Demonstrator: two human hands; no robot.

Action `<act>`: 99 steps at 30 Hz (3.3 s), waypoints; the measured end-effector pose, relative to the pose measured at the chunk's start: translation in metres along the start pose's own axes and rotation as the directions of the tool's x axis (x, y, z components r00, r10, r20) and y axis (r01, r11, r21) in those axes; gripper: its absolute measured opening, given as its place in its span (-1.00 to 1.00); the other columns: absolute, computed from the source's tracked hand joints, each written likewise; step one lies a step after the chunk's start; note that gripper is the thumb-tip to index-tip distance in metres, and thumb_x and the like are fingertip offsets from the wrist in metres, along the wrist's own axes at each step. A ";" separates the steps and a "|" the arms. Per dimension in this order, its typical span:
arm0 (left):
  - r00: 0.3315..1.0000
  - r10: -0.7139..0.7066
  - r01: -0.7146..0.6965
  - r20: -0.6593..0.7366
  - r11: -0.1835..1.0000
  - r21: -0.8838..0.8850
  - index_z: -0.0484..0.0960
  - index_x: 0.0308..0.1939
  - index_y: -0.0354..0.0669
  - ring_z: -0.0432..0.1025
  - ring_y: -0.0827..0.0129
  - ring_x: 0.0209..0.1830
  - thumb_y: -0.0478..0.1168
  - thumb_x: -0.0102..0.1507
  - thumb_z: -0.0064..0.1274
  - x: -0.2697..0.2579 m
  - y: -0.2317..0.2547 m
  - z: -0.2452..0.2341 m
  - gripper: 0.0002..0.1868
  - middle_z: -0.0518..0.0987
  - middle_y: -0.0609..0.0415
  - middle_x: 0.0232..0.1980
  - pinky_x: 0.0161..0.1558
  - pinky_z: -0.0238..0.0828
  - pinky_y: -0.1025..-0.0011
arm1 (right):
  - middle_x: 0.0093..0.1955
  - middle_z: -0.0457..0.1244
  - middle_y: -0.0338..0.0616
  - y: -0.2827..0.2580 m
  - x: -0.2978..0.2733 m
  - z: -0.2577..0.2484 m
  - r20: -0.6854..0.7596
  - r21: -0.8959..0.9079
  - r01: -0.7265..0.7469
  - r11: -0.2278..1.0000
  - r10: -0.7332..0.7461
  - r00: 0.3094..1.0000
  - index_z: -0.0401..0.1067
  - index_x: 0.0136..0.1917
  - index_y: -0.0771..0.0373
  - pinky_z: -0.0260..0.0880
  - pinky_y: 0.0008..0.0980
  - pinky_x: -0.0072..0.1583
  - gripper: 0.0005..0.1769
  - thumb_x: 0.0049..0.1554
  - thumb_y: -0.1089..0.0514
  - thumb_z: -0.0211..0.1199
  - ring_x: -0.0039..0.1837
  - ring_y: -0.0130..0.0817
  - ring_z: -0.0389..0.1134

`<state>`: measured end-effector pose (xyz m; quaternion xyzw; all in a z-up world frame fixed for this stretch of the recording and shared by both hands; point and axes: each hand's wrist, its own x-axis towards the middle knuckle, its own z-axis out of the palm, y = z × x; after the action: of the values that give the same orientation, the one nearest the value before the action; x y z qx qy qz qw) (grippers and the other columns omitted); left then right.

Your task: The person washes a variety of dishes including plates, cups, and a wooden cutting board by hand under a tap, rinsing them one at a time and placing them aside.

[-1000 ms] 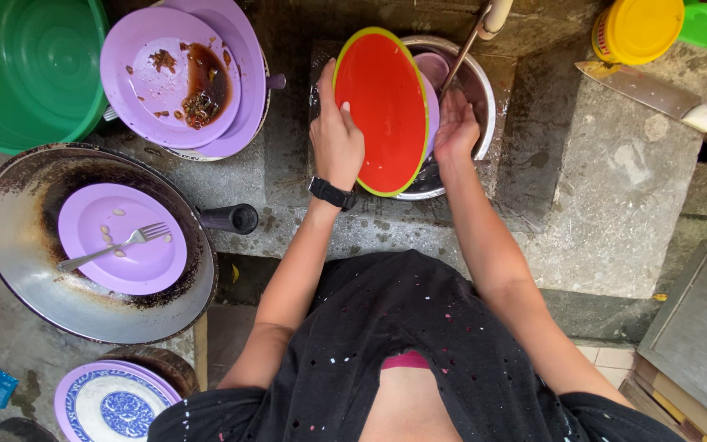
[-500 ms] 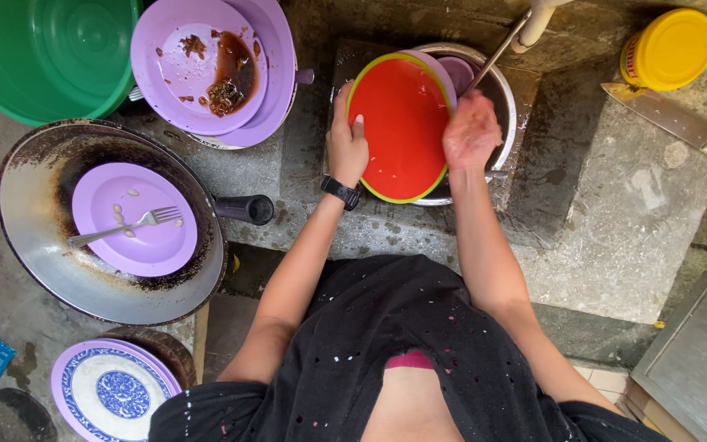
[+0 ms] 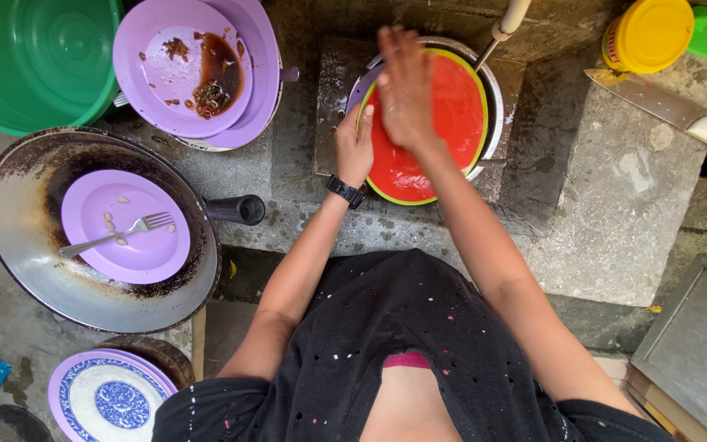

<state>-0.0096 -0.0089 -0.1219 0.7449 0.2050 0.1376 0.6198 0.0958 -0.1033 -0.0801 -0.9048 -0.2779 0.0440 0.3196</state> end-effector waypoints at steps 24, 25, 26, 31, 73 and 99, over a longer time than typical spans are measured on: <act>0.842 0.207 -0.527 0.499 0.516 0.675 -0.11 0.67 0.17 -0.42 0.04 0.74 0.20 0.50 -0.32 0.001 0.045 0.083 -0.29 -0.32 0.10 0.72 0.63 -0.52 -0.28 | -0.15 0.31 -0.15 0.041 -0.078 -0.092 -0.438 0.531 -0.126 0.838 0.399 0.805 0.43 -0.01 0.45 0.34 -0.40 0.01 -0.79 0.41 0.25 0.14 -0.07 -0.49 0.23; 0.883 0.163 -0.456 0.439 0.512 0.728 -0.10 0.66 0.15 -0.42 0.03 0.72 0.21 0.50 -0.33 0.004 0.036 0.083 -0.30 -0.33 0.06 0.71 0.59 -0.54 -0.32 | -0.16 0.32 -0.14 0.045 -0.082 -0.094 -0.454 0.556 -0.135 0.820 0.436 0.777 0.44 -0.03 0.44 0.34 -0.39 -0.01 -0.78 0.40 0.23 0.15 -0.09 -0.47 0.25; 0.935 0.078 -0.337 0.346 0.501 0.797 -0.09 0.66 0.07 -0.43 0.04 0.71 0.21 0.50 -0.32 0.010 0.025 0.079 -0.27 -0.33 0.00 0.70 0.59 -0.53 -0.32 | -0.16 0.34 -0.12 0.049 -0.086 -0.094 -0.467 0.583 -0.143 0.800 0.473 0.747 0.45 -0.04 0.43 0.35 -0.39 -0.04 -0.77 0.39 0.21 0.15 -0.11 -0.46 0.28; 0.995 0.093 -0.041 -0.038 0.723 0.690 0.10 0.56 -0.06 -0.32 -0.06 0.71 0.16 0.47 -0.18 0.030 -0.021 0.036 -0.32 -0.16 -0.23 0.67 0.59 -0.30 -0.27 | -0.13 0.38 -0.03 0.075 -0.101 -0.085 -0.308 0.895 -0.094 0.436 0.756 0.577 0.42 -0.07 0.43 0.49 -0.32 0.01 -0.78 0.33 0.21 0.10 -0.13 -0.41 0.37; 0.982 -0.184 0.184 0.031 0.983 -0.001 0.41 0.39 -0.32 0.48 0.02 0.31 -0.07 0.45 -0.16 0.009 0.060 0.004 -0.49 0.56 -0.27 0.30 0.29 0.34 0.23 | 0.79 -0.26 0.04 -0.041 -0.043 -0.005 0.092 0.975 -0.116 0.187 0.137 0.986 -0.25 0.73 0.25 -0.46 -0.12 0.73 -0.18 0.42 -0.24 -0.20 0.81 -0.10 -0.32; 0.996 -0.082 0.086 -0.023 0.956 0.280 0.38 0.46 -0.04 0.50 -0.07 0.27 -0.02 0.49 -0.27 -0.009 0.134 -0.040 -0.52 0.61 -0.15 0.26 0.26 0.40 0.14 | 0.47 0.11 0.12 0.151 -0.088 0.087 0.313 0.767 0.409 -0.494 0.844 0.435 0.04 0.53 0.34 0.07 -0.06 0.59 -0.45 0.38 0.02 -0.28 0.57 -0.07 0.09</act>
<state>-0.0176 0.0022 0.0179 0.8150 0.2573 0.0849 0.5123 0.0710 -0.1986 -0.2480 -0.1426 0.3955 -0.0135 0.9072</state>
